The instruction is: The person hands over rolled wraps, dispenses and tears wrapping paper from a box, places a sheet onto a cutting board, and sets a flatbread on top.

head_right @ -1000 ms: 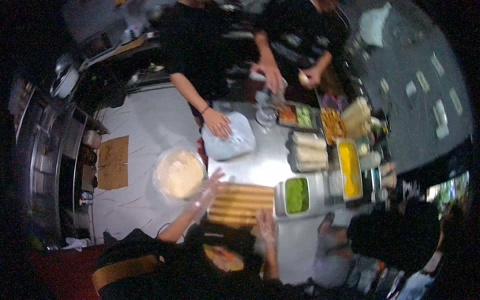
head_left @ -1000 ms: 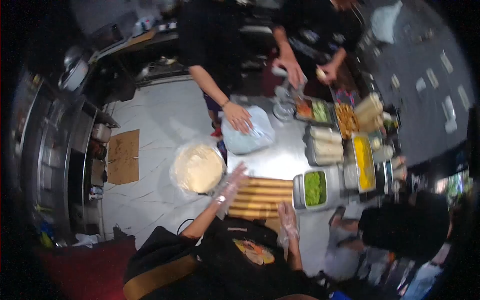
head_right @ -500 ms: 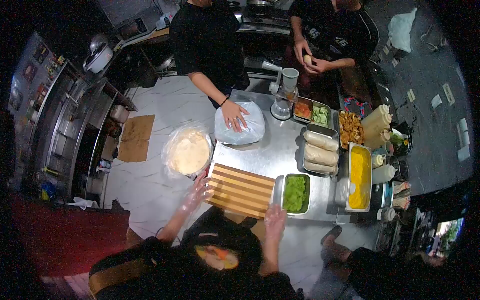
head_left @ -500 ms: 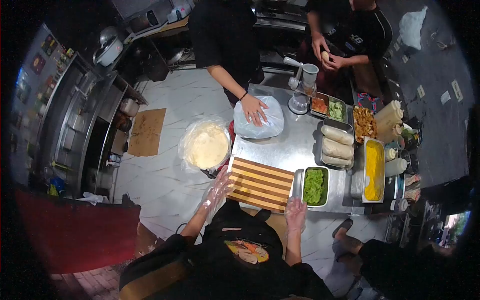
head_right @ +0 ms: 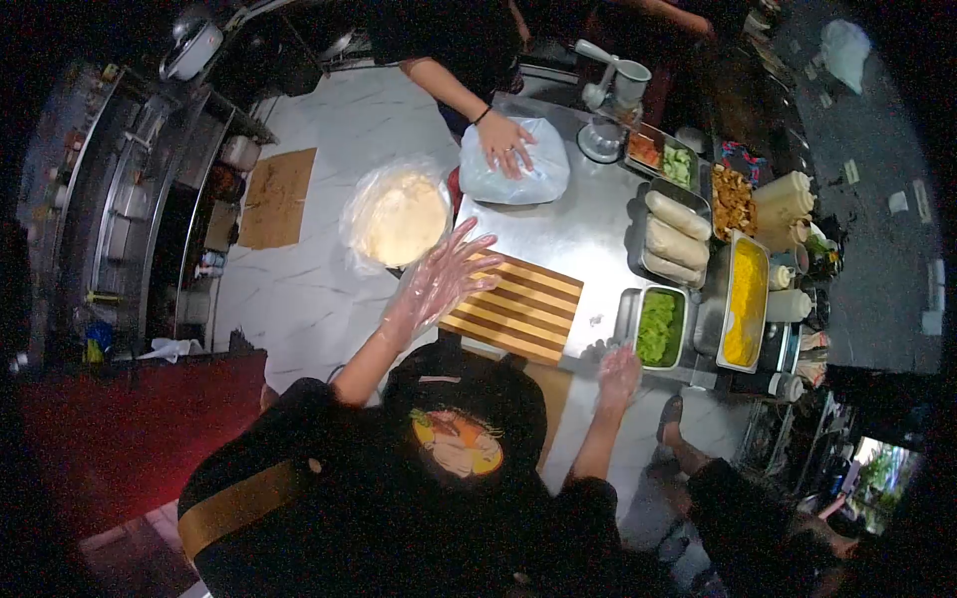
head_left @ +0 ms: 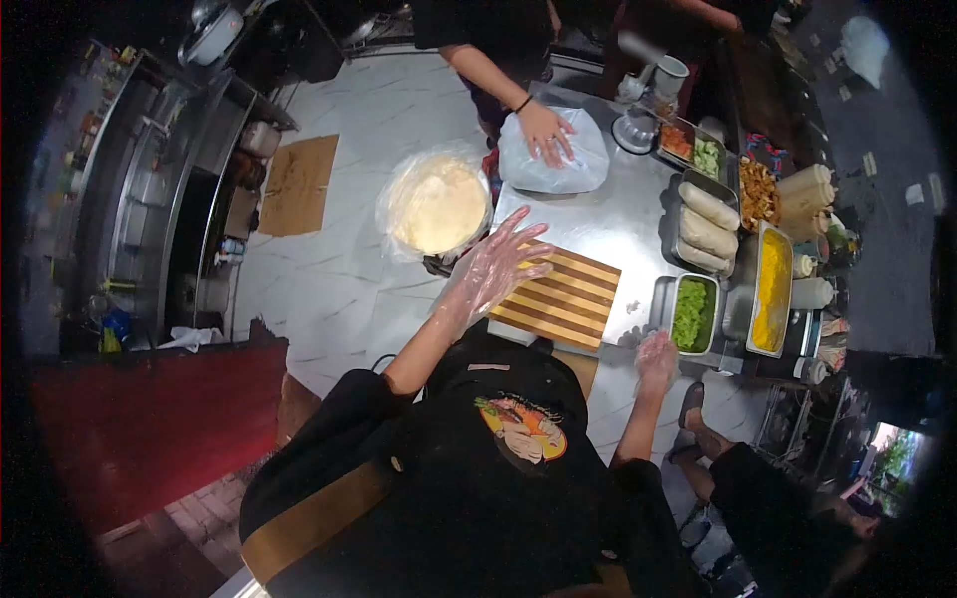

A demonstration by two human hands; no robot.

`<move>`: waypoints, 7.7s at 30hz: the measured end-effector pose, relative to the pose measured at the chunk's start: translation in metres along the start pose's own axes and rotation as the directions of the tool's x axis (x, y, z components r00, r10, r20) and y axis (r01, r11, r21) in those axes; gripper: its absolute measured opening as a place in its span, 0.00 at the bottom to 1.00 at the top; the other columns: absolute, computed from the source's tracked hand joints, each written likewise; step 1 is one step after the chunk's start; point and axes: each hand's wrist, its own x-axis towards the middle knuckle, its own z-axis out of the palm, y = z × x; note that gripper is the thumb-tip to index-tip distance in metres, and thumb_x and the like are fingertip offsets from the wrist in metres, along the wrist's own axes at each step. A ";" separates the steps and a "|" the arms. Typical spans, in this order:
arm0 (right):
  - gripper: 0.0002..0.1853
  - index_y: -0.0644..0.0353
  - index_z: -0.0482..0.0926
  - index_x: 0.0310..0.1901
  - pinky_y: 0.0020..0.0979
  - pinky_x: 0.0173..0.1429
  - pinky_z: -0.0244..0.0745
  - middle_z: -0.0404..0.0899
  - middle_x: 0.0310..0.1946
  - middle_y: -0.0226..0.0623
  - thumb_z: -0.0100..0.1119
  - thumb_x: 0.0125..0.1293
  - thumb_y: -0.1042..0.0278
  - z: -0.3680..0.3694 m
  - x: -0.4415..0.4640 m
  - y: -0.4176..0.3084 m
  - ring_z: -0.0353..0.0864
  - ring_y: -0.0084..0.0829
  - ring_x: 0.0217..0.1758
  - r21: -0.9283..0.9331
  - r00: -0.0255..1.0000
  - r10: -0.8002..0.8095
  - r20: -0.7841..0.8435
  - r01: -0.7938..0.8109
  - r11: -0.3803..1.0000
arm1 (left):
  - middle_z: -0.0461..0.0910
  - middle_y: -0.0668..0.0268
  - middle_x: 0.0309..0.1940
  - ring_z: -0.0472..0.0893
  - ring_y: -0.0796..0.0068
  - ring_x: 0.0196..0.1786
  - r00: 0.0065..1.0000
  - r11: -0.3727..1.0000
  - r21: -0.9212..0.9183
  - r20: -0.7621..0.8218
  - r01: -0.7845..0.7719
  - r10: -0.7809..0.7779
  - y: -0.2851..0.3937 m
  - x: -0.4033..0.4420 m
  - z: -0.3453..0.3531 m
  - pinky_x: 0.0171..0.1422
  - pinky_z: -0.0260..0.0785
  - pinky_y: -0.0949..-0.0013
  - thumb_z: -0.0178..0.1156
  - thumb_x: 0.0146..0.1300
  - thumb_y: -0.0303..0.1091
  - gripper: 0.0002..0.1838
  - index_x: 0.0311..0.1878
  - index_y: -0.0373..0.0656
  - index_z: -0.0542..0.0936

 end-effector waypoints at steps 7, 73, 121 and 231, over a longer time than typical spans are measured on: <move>0.26 0.52 0.68 0.64 0.31 0.62 0.64 0.69 0.64 0.32 0.42 0.73 0.45 0.069 -0.060 0.004 0.67 0.27 0.61 -0.175 0.986 -0.016 -0.167 -0.014 0.985 | 0.56 0.51 0.72 0.65 0.49 0.69 0.994 0.960 -0.272 0.104 0.062 -0.035 0.022 0.007 0.000 0.70 0.60 0.42 0.56 0.62 0.57 0.43 0.76 0.55 0.50; 0.31 0.50 0.65 0.66 0.38 0.50 0.73 0.72 0.58 0.34 0.63 0.64 0.52 0.094 -0.177 0.071 0.75 0.36 0.51 -0.424 0.977 -0.164 0.137 0.207 0.882 | 0.75 0.63 0.57 0.73 0.75 0.61 0.951 0.830 0.474 -0.060 0.294 -0.303 0.057 -0.026 0.034 0.69 0.62 0.73 0.59 0.68 0.36 0.26 0.66 0.40 0.68; 0.23 0.51 0.73 0.60 0.26 0.50 0.75 0.80 0.47 0.28 0.63 0.66 0.56 0.077 -0.084 0.002 0.78 0.19 0.47 -0.309 0.846 0.056 0.530 0.131 0.942 | 0.79 0.65 0.51 0.79 0.72 0.48 0.851 0.735 0.535 -0.513 0.417 -0.110 -0.051 -0.088 0.044 0.55 0.69 0.66 0.62 0.64 0.49 0.30 0.63 0.42 0.70; 0.19 0.57 0.76 0.53 0.28 0.40 0.75 0.81 0.41 0.31 0.61 0.64 0.58 -0.401 -0.429 0.180 0.78 0.24 0.37 -0.159 0.515 -0.359 -0.779 0.392 0.906 | 0.78 0.67 0.40 0.74 0.77 0.44 0.436 0.214 0.976 0.174 0.044 -0.883 -0.307 -0.152 0.146 0.54 0.67 0.72 0.61 0.67 0.43 0.21 0.56 0.38 0.76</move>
